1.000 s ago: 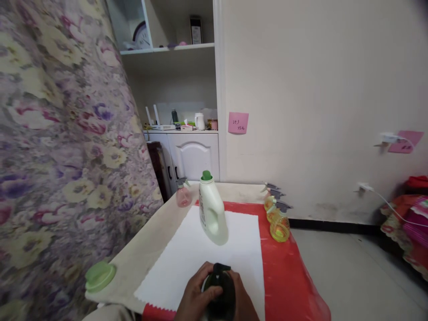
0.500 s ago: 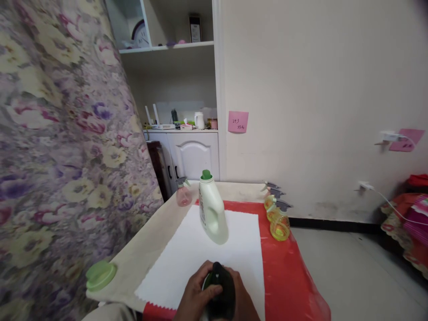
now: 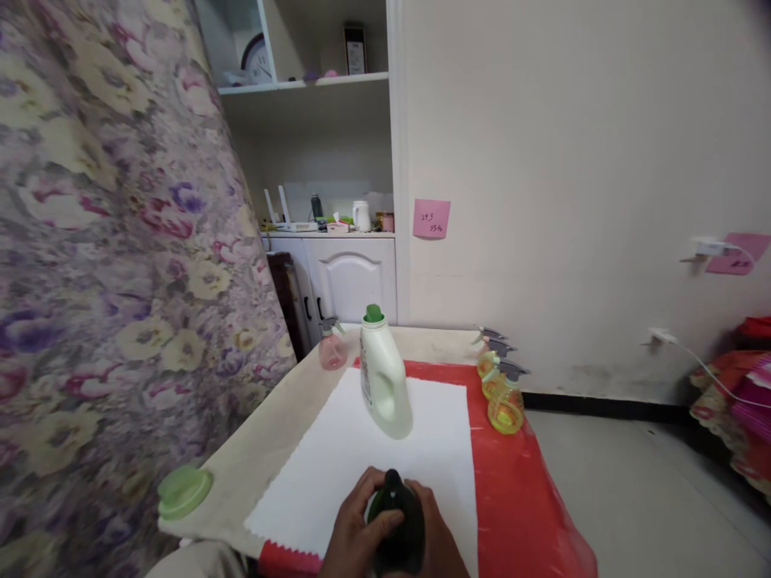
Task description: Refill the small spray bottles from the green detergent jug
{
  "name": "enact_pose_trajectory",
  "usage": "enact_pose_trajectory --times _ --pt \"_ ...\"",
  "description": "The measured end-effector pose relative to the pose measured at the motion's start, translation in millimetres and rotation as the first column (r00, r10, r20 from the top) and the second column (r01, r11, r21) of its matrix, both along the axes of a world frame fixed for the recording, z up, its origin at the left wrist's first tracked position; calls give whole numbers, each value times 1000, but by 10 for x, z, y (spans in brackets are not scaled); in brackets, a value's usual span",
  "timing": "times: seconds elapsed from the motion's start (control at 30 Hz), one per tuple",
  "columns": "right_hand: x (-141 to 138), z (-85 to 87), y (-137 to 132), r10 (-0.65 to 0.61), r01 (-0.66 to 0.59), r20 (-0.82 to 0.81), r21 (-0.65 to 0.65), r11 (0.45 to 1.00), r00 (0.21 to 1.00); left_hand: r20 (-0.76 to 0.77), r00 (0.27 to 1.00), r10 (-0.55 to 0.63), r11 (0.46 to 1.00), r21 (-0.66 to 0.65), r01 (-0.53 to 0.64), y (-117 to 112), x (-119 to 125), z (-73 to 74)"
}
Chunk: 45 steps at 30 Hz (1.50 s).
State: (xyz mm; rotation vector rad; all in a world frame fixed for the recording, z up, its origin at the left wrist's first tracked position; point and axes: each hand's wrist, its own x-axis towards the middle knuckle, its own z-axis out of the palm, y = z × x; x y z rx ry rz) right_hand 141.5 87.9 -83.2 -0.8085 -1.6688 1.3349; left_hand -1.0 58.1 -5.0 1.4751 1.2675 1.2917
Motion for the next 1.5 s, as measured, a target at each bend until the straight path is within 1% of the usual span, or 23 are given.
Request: enact_pose_trajectory --times 0.07,0.13,0.27,0.33,0.47,0.6,0.7,0.8,0.87,0.93,1.03,1.17,1.3,1.4,1.5 --pt "1 -1 -2 9 -9 -16 1 1000 1000 -18 1000 -24 1000 -1 24 12 -33 10" --pt "-3 -3 -13 -12 12 -15 13 1000 1000 -48 999 -12 1000 20 13 5 -23 10" --pt "-15 20 -42 -38 38 0 8 999 999 -99 985 144 988 68 -138 -46 85 -10" --pt "-16 51 -53 -37 37 -2 -7 999 999 -94 981 171 984 57 -166 -60 124 -16" --pt "1 103 -61 -45 45 4 -11 999 999 -62 995 76 997 37 -74 -35 85 1" --pt "24 88 -57 -45 46 7 -22 999 999 -39 999 8 1000 0 -8 -4 8 29" --pt "25 69 -56 -35 35 0 -29 999 999 -67 998 23 1000 3 -23 -16 33 18" --pt "17 75 -63 -57 56 -5 -10 998 998 -108 986 130 992 10 -129 -41 109 -23" --pt "13 87 -67 -59 59 -18 2 998 998 -130 978 166 986 15 -166 -48 146 -42" --pt "13 97 -67 -56 56 -30 11 998 998 -127 983 135 991 24 -133 -44 154 -36" --pt "17 103 -62 -48 48 -26 0 999 999 -91 994 56 998 26 -54 -25 122 9" --pt "17 100 -59 -34 34 -29 -5 999 999 -58 998 13 1000 3 -13 -8 72 47" --pt "7 41 -40 -21 20 -51 -16 1000 998 -17 1000 15 1000 -22 -16 -11 61 13" --pt "-1 -72 -6 -15 14 -64 -16 1000 998 36 997 66 997 -40 -65 -32 75 -24" --pt "1 -186 20 -29 27 -42 -42 999 999 83 987 138 989 -68 -133 -48 97 -46"
